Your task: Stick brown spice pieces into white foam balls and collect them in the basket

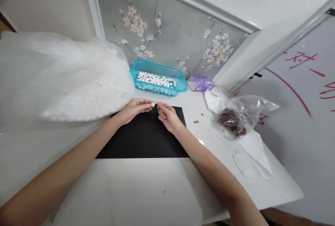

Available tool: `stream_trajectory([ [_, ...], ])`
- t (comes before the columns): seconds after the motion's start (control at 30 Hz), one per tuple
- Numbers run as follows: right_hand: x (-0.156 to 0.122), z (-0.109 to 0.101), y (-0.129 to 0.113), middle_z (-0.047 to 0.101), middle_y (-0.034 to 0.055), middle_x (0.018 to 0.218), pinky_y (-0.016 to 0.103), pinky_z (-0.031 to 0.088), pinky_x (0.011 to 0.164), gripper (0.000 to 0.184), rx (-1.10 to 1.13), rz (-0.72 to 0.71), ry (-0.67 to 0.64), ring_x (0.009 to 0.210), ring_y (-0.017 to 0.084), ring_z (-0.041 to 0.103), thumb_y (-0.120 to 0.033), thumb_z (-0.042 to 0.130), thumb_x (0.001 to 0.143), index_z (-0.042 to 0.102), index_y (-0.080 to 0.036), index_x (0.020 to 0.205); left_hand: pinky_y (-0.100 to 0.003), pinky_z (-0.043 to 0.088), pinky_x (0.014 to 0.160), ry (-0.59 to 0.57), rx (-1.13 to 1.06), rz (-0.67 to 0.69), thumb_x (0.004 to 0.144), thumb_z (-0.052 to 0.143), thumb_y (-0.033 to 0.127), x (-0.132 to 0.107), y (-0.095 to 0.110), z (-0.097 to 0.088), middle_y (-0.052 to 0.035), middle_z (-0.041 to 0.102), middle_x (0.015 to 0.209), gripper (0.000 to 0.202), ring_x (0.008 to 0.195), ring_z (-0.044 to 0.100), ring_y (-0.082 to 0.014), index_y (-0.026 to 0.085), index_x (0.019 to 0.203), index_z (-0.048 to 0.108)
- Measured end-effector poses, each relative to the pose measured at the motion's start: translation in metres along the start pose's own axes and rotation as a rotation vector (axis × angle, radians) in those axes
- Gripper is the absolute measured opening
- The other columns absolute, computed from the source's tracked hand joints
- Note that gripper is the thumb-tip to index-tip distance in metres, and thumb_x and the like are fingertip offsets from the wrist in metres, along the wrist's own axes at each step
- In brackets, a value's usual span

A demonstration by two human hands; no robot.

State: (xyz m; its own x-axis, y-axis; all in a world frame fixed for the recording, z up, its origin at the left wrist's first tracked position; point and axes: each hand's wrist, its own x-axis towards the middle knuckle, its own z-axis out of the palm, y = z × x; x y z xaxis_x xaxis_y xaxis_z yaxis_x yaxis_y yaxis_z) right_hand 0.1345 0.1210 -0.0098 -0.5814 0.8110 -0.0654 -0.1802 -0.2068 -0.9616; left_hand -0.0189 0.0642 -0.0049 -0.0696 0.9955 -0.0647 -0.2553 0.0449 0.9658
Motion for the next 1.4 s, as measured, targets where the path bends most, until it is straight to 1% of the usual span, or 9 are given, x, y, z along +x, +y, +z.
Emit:
stream_trajectory([
  [0.1, 0.000, -0.003, 0.000, 0.048, -0.0057, 0.070, 0.020, 0.019, 0.036, 0.030, -0.005, -0.003, 0.006, 0.042, 0.003, 0.019, -0.042, 0.070, 0.064, 0.055, -0.019, 0.077, -0.032, 0.043, 0.086, 0.000, 0.020, -0.005, 0.062, 0.074, 0.033, 0.000, 0.000, 0.000, -0.0038, 0.069, 0.085, 0.030, 0.084, 0.060, -0.0144, 0.017, 0.087, 0.069],
  [0.23, -0.001, 0.000, -0.001, 0.046, -0.0060, 0.067, 0.019, 0.019, 0.036, 0.029, -0.001, -0.009, -0.007, 0.042, 0.002, 0.019, -0.041, 0.070, 0.064, 0.055, -0.019, 0.076, -0.031, 0.043, 0.084, -0.004, 0.054, 0.006, 0.063, 0.074, 0.034, 0.000, 0.000, 0.000, -0.0034, 0.069, 0.082, 0.030, 0.083, 0.060, -0.0143, 0.016, 0.087, 0.069],
  [0.43, -0.004, 0.005, -0.003, 0.036, -0.0080, 0.056, 0.018, 0.021, 0.036, 0.027, -0.030, -0.021, -0.012, 0.041, 0.003, 0.020, -0.040, 0.070, 0.065, 0.055, -0.019, 0.073, -0.031, 0.042, 0.085, -0.012, 0.042, 0.017, 0.063, 0.074, 0.034, 0.000, 0.000, 0.001, -0.0032, 0.068, 0.083, 0.029, 0.083, 0.060, -0.0137, 0.016, 0.085, 0.068],
  [0.6, -0.006, 0.009, 0.000, 0.037, -0.0083, 0.054, 0.018, 0.025, 0.036, 0.026, -0.022, -0.100, 0.043, 0.040, 0.002, 0.025, -0.038, 0.071, 0.065, 0.057, -0.018, 0.074, -0.031, 0.043, 0.082, -0.007, 0.064, 0.032, 0.063, 0.074, 0.035, 0.000, -0.001, -0.001, -0.0029, 0.067, 0.079, 0.029, 0.080, 0.059, -0.0136, 0.015, 0.083, 0.068],
  [0.77, -0.006, 0.010, 0.003, 0.037, -0.0086, 0.054, 0.017, 0.027, 0.036, 0.022, -0.013, -0.145, 0.043, 0.040, 0.002, 0.026, -0.035, 0.071, 0.068, 0.058, -0.018, 0.075, -0.029, 0.043, 0.078, -0.029, 0.076, 0.034, 0.065, 0.073, 0.036, 0.002, -0.004, -0.003, -0.0026, 0.066, 0.076, 0.029, 0.077, 0.059, -0.0119, 0.014, 0.083, 0.068],
  [0.97, -0.006, 0.008, 0.004, 0.037, -0.0089, 0.055, 0.017, 0.027, 0.035, 0.020, -0.016, -0.148, 0.028, 0.039, 0.002, 0.027, -0.033, 0.070, 0.068, 0.058, -0.018, 0.075, -0.029, 0.043, 0.078, -0.042, 0.083, 0.040, 0.064, 0.074, 0.037, 0.003, -0.006, -0.005, -0.0029, 0.067, 0.076, 0.029, 0.075, 0.059, -0.0119, 0.015, 0.082, 0.070],
  [1.1, -0.006, 0.009, 0.005, 0.039, -0.0092, 0.057, 0.016, 0.026, 0.034, 0.022, -0.022, -0.154, 0.028, 0.039, 0.001, 0.027, -0.032, 0.070, 0.068, 0.056, -0.019, 0.078, -0.028, 0.044, 0.077, -0.037, 0.080, 0.046, 0.064, 0.074, 0.036, 0.003, -0.006, -0.006, -0.0025, 0.067, 0.074, 0.027, 0.074, 0.059, -0.0114, 0.015, 0.081, 0.070],
  [1.27, -0.004, 0.008, 0.001, 0.037, -0.0097, 0.055, 0.015, 0.023, 0.032, 0.023, -0.034, -0.098, -0.001, 0.039, 0.001, 0.026, -0.033, 0.070, 0.068, 0.054, -0.018, 0.076, -0.028, 0.043, 0.076, -0.042, 0.084, 0.057, 0.065, 0.073, 0.035, 0.003, -0.006, -0.007, -0.0024, 0.066, 0.074, 0.026, 0.074, 0.058, -0.0112, 0.015, 0.080, 0.070],
  [1.4, -0.003, 0.008, -0.001, 0.037, -0.0098, 0.054, 0.015, 0.021, 0.030, 0.025, -0.054, -0.063, 0.012, 0.038, 0.001, 0.025, -0.032, 0.073, 0.065, 0.054, -0.017, 0.074, -0.028, 0.043, 0.075, -0.042, 0.103, 0.060, 0.064, 0.074, 0.035, 0.003, -0.006, -0.008, -0.0025, 0.066, 0.073, 0.026, 0.072, 0.058, -0.0112, 0.014, 0.079, 0.069],
])
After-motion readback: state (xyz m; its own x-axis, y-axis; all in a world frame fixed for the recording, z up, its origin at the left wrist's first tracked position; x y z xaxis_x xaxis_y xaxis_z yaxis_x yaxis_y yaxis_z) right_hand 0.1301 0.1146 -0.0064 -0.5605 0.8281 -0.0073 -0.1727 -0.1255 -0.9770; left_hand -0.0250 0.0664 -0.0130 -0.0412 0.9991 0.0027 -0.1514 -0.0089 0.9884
